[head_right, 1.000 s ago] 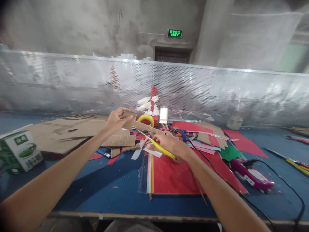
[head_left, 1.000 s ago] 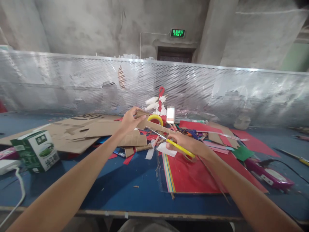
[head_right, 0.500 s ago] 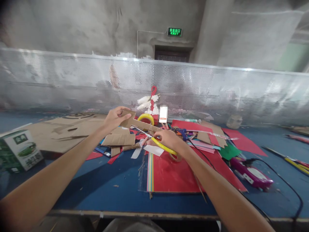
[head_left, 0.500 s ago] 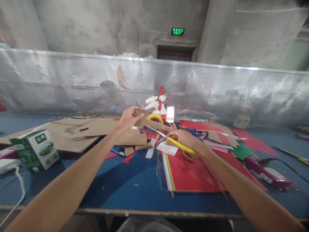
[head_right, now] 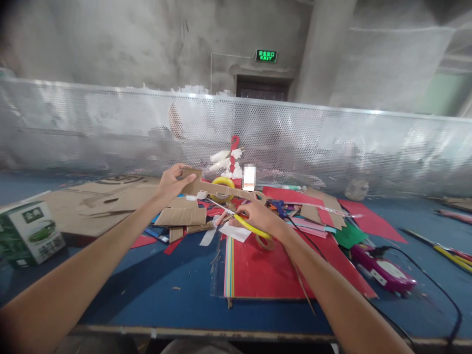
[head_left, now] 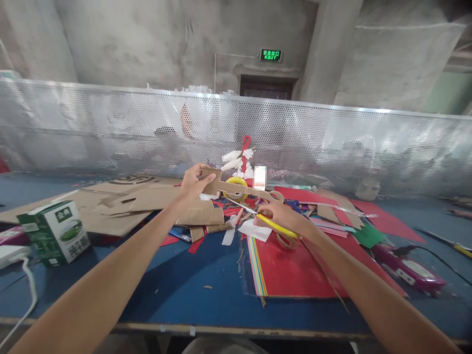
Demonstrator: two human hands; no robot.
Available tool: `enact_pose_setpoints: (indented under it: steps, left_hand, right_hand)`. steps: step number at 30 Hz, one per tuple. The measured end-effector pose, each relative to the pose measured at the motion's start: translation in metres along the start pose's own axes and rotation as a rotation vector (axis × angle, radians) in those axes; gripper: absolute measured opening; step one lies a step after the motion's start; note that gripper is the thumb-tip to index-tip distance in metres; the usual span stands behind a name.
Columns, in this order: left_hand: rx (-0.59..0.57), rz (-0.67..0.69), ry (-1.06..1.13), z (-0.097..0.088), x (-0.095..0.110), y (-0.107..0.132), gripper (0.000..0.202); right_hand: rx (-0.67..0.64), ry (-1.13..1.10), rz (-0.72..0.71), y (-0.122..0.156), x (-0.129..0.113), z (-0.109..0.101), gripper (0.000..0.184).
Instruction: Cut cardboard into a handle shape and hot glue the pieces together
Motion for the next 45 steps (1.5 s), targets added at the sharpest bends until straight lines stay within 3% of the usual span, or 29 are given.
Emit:
enact_pose_setpoints:
  steps: [7, 12, 17, 19, 23, 34, 37, 45]
  left_hand:
    - [0.037, -0.191, 0.232, 0.006, 0.000, 0.005, 0.040]
    - [-0.037, -0.299, 0.501, 0.012, 0.005, 0.011, 0.045]
    - [-0.163, -0.260, 0.589, 0.016, 0.006, 0.013, 0.040]
    - [-0.151, -0.255, 0.612, 0.017, 0.005, 0.013, 0.036]
    - [-0.090, -0.291, 0.607, 0.018, 0.001, 0.013, 0.035]
    - [-0.108, -0.286, 0.525, 0.020, 0.005, 0.016, 0.035]
    - [-0.138, -0.271, 0.466, 0.020, 0.002, 0.016, 0.035]
    - [-0.287, -0.279, 0.399, 0.018, 0.004, 0.019, 0.047]
  right_hand:
    - [-0.021, -0.042, -0.019, 0.006, 0.000, 0.002, 0.040]
    - [0.024, -0.134, -0.025, 0.004, 0.009, 0.003, 0.041]
    - [0.031, -0.227, -0.028, 0.004, 0.003, -0.002, 0.043]
    - [0.025, -0.306, -0.041, 0.004, 0.001, -0.003, 0.045]
    - [0.054, -0.347, -0.042, 0.003, 0.003, -0.003, 0.047]
    - [0.105, -0.225, -0.052, -0.003, 0.025, -0.005, 0.046]
    - [0.088, -0.254, -0.061, -0.002, 0.030, -0.006, 0.046]
    - [0.157, -0.019, 0.050, 0.006, 0.028, -0.016, 0.058]
Point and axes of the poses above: each hand's wrist, its own y-axis away from the middle knuckle, its own z-axis out of the palm, x = y × z, the point moved 1 cm from there along -y, towards the middle knuckle, and after that the axes turned 4 degrees about -x, right-handed, at the moved point
